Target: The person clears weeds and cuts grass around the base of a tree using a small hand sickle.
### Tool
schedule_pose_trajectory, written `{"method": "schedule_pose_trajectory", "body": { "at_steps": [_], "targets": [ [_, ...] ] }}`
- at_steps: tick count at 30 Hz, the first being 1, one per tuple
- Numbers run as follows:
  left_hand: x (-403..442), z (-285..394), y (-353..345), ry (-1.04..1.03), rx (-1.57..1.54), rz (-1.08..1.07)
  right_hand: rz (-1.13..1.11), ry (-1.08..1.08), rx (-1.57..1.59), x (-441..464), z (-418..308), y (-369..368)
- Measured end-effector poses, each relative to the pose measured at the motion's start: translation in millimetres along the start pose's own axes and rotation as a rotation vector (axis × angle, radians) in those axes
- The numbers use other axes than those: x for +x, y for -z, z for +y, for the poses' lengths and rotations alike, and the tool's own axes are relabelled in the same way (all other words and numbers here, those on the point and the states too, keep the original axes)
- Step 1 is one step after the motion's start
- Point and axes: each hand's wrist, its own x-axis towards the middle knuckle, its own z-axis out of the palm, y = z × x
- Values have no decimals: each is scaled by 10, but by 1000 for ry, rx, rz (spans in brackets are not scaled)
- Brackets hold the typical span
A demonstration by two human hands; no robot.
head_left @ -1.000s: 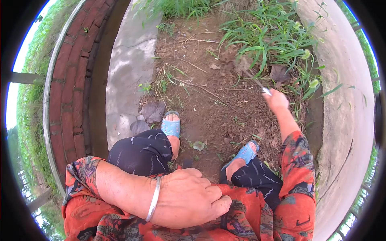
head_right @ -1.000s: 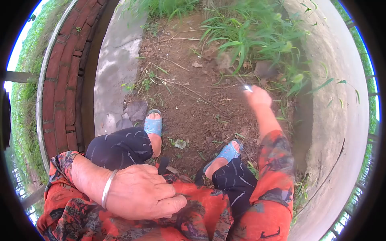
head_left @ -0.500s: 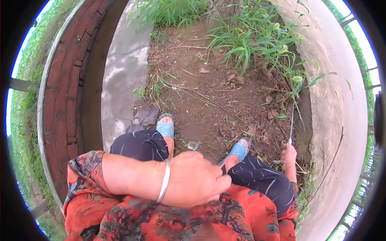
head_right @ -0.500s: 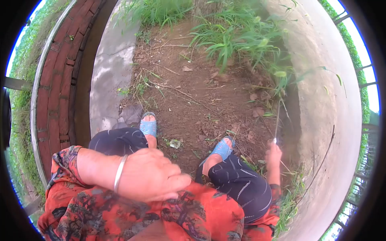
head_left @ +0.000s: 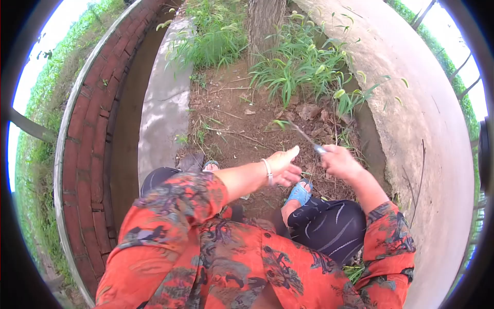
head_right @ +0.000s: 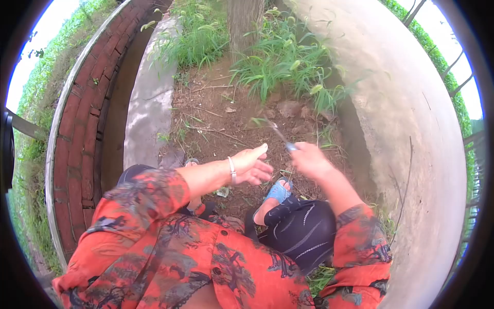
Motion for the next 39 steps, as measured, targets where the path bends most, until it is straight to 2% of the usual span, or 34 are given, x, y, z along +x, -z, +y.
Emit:
{"method": "schedule_pose_trajectory", "body": {
  "at_steps": [1, 2, 3, 4, 5, 7, 9, 11, 13, 15, 17, 19, 20, 21, 24, 25, 27, 28, 29, 30, 31, 33, 35, 37, 39],
  "targets": [
    [97, -53, -56, -13, -257, 11, 4, 182, -188, 94, 83, -170],
    [186, -96, -63, -102, -386, -97, 0, 168, -153, -43, -52, -379],
    [300, -160, -137, -230, -589, -53, -30, 279, -319, -185, -179, -547],
    [342, -221, -50, -217, -617, 19, -11, 246, -454, -393, -352, -653],
    [349, -245, 53, -207, -643, 92, -44, 316, -603, -628, -509, -632],
    [139, -143, 274, -165, -570, 109, -19, 581, -523, -862, -531, -523],
    [-139, -31, 436, -137, -482, 52, 83, 597, -230, -968, -494, -430],
    [-237, -35, 584, -245, -405, 27, 253, 581, -59, -1005, -358, -366],
    [-126, -238, 727, -239, -423, 38, 437, 617, -276, -1014, -323, -291],
    [42, -639, 823, -173, -364, 182, 454, 629, -271, -1003, -331, -239],
    [216, -1157, 973, 68, -255, 382, 457, 652, -283, -1002, -322, -227],
    [328, -1574, 1223, 326, 106, 506, 442, 655, -276, -1025, -320, -228],
    [412, -1592, 1354, 328, 107, 508, 433, 661, -273, -1029, -324, -210],
    [500, -1572, 1475, 161, 809, 397, 428, 656, -270, -1034, -310, -188],
    [103, -1032, 1006, -11, 679, 656, 510, 699, -253, -1053, -260, -124],
    [55, -953, 962, -183, 820, 759, 436, 608, -166, -1105, -302, -66],
    [135, -949, 1023, -410, 755, 761, 546, 686, -162, -1049, -222, -6],
    [107, -949, 983, -413, 761, 761, 521, 669, -80, -1039, -191, 39],
    [67, -947, 931, -283, 654, 735, 532, 668, -75, -1041, -171, 91],
    [11, -923, 860, -152, 547, 702, 530, 646, 64, -1060, -149, 147],
    [50, -979, 920, -152, 560, 694, 527, 619, 203, -1103, -99, 194],
    [289, -1148, 1234, 1, 886, 519, 540, 540, 332, -1208, 98, 286],
    [582, -1241, 1542, 115, 1162, 377, 660, 441, 544, -1299, 482, 298],
    [584, -1033, 1463, 162, 1223, 390, 740, 273, 486, -1336, 1008, 174],
    [186, -457, 966, 23, 1122, 550, 773, 205, 427, -1319, 1668, -125]
  ]
}}
